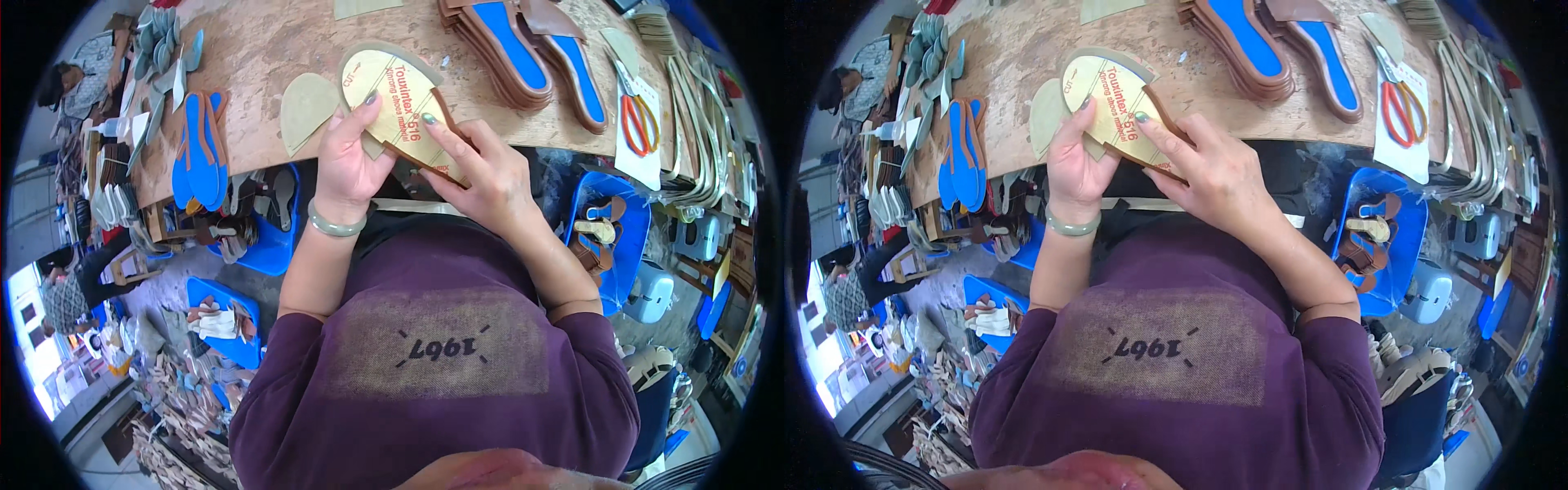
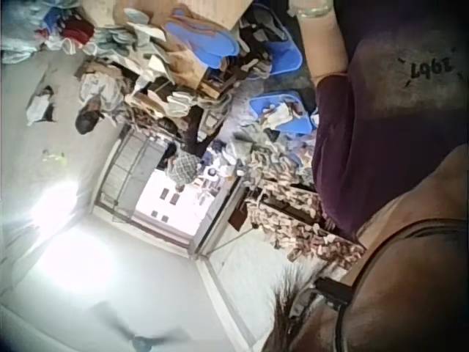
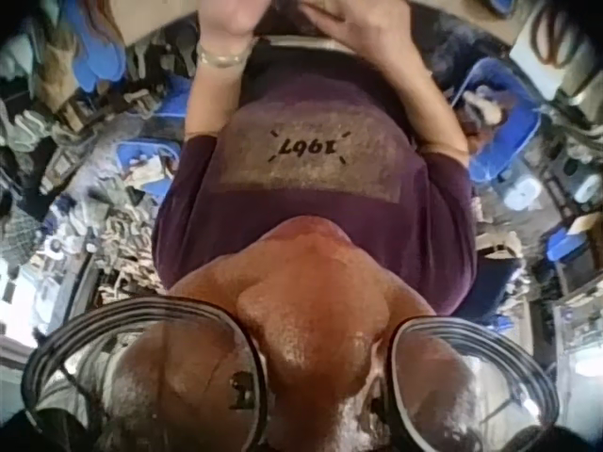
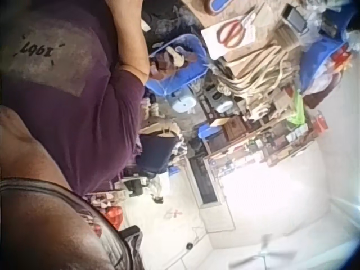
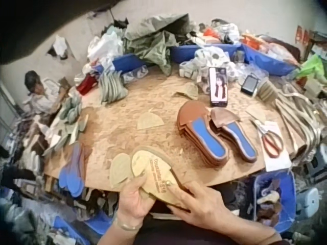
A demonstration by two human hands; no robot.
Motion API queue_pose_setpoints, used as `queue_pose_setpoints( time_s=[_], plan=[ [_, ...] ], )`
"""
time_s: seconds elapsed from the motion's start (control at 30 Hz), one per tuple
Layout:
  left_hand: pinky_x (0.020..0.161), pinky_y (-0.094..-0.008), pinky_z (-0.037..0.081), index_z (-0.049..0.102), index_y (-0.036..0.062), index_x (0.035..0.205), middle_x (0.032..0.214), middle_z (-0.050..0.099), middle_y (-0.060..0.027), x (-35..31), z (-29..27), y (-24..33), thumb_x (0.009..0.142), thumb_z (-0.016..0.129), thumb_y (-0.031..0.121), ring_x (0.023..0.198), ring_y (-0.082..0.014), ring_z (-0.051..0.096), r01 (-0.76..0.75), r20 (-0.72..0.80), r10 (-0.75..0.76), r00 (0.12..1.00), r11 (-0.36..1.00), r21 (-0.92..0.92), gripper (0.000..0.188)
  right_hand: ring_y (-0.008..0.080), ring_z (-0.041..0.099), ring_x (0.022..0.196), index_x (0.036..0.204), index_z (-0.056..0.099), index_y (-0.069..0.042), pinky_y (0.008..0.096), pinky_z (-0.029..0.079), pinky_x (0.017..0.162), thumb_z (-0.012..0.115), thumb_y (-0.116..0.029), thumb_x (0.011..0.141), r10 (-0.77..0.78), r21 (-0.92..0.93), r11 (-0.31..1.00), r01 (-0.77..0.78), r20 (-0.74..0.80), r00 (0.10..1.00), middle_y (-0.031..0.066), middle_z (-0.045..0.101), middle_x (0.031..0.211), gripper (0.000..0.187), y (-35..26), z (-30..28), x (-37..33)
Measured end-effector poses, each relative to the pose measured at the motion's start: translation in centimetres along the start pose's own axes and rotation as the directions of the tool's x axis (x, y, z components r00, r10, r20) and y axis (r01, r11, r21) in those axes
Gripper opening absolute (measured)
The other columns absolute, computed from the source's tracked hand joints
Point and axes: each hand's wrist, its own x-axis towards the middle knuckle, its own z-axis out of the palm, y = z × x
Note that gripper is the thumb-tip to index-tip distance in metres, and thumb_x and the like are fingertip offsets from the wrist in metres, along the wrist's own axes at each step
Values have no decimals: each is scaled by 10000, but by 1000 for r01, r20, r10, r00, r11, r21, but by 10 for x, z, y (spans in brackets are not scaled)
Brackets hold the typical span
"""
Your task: The person assembles sandals by hand at a workbench. They repeatedly pick up a beige insole and a brown-and-blue sole, align them, and press them together to form a unit. The person occasionally touches their face while working.
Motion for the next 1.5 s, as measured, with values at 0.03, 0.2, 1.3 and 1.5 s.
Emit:
queue_pose_setpoints(
  time_s=[0.03,0.2,1.3,1.5],
  plan=[
    [1017,-444,486,401,-44,1358,1309,543,-197,-1,0,2,986,453,80,1204,-311,559,0,-18,1,1000,999,36,396,223,609,717,1260,611,-165,329,519,602,797,-154,666,14,-15,1000,-14,0,1000,66,548,913,623,2,-1,0],
    [971,-414,514,458,-26,1309,1253,585,-166,2,-4,-4,987,471,81,1138,-268,606,-20,-118,41,992,985,169,339,261,625,828,1243,621,-148,360,529,689,793,-149,677,34,5,999,-34,11,999,107,587,1000,592,6,-7,2],
    [876,-412,436,663,74,1058,1020,577,-133,-45,-83,92,815,689,161,985,-316,546,132,273,654,705,-500,856,259,290,627,907,1130,654,-71,385,506,787,687,-122,819,-3,-23,1000,7,162,987,118,650,975,317,26,63,108],
    [880,-446,432,616,96,1087,1112,580,-111,-76,-97,165,766,734,233,1028,-317,536,461,400,733,550,-666,587,369,313,637,910,1142,649,-70,397,510,787,700,-143,802,-146,103,986,127,205,968,140,654,990,352,-5,89,137]
  ],
)
